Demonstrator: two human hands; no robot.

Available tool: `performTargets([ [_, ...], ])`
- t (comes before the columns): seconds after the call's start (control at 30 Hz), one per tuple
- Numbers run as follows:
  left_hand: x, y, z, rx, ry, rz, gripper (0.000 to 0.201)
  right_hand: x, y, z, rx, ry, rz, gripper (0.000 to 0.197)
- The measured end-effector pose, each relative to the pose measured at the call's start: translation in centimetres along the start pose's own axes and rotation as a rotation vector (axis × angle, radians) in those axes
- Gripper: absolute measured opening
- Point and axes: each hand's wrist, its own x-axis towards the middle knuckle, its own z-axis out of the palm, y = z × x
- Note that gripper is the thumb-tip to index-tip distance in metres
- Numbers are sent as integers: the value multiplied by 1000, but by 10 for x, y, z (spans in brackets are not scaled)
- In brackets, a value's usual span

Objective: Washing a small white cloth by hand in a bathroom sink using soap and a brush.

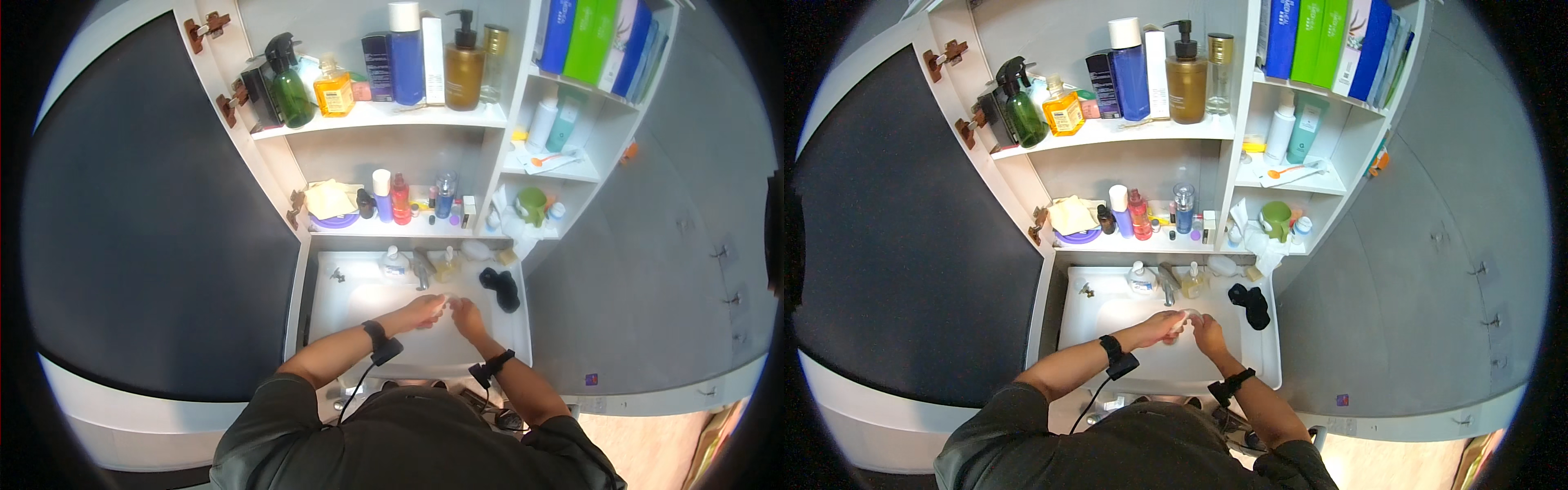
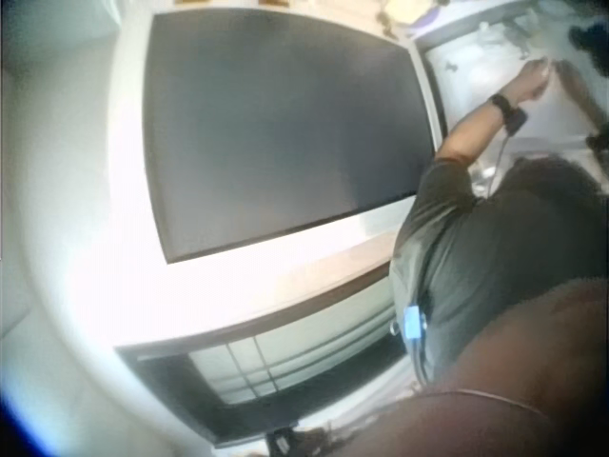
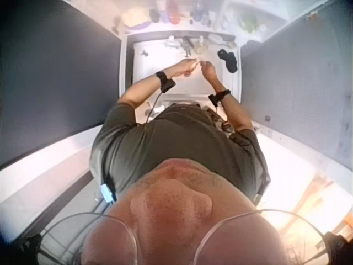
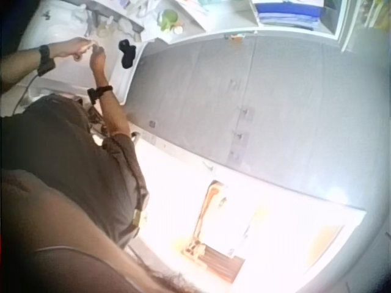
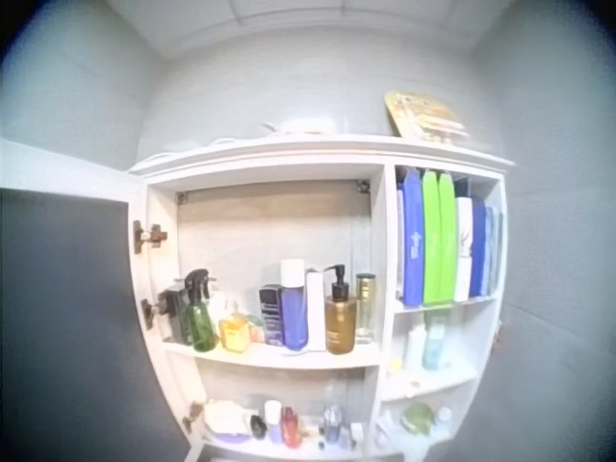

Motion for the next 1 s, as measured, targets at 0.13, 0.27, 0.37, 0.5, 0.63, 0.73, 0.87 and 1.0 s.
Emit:
performTargets([
  [0.13,6,-18,15,499,241,128,38,1,-16,2,683,-164,624,33],
  [0.27,-1,-27,38,885,405,364,33,-19,-40,-3,1024,-42,660,39],
  [0.37,-9,-35,48,1117,552,407,31,-21,-54,-3,1182,-31,709,42],
  [0.5,-13,-28,49,1318,611,397,26,-22,-58,-11,1440,-158,682,43],
  [0.63,-19,-26,40,1436,592,736,18,-28,-62,-29,1308,-351,535,41],
  [0.73,-22,-15,29,1372,377,813,24,-35,-75,-45,1420,-361,629,34],
  [0.87,-29,15,22,1350,-30,707,53,-41,-25,-67,1248,-475,665,15],
  [1.0,-32,40,27,1858,-142,1057,71,-38,-44,-67,1406,-651,615,15],
])
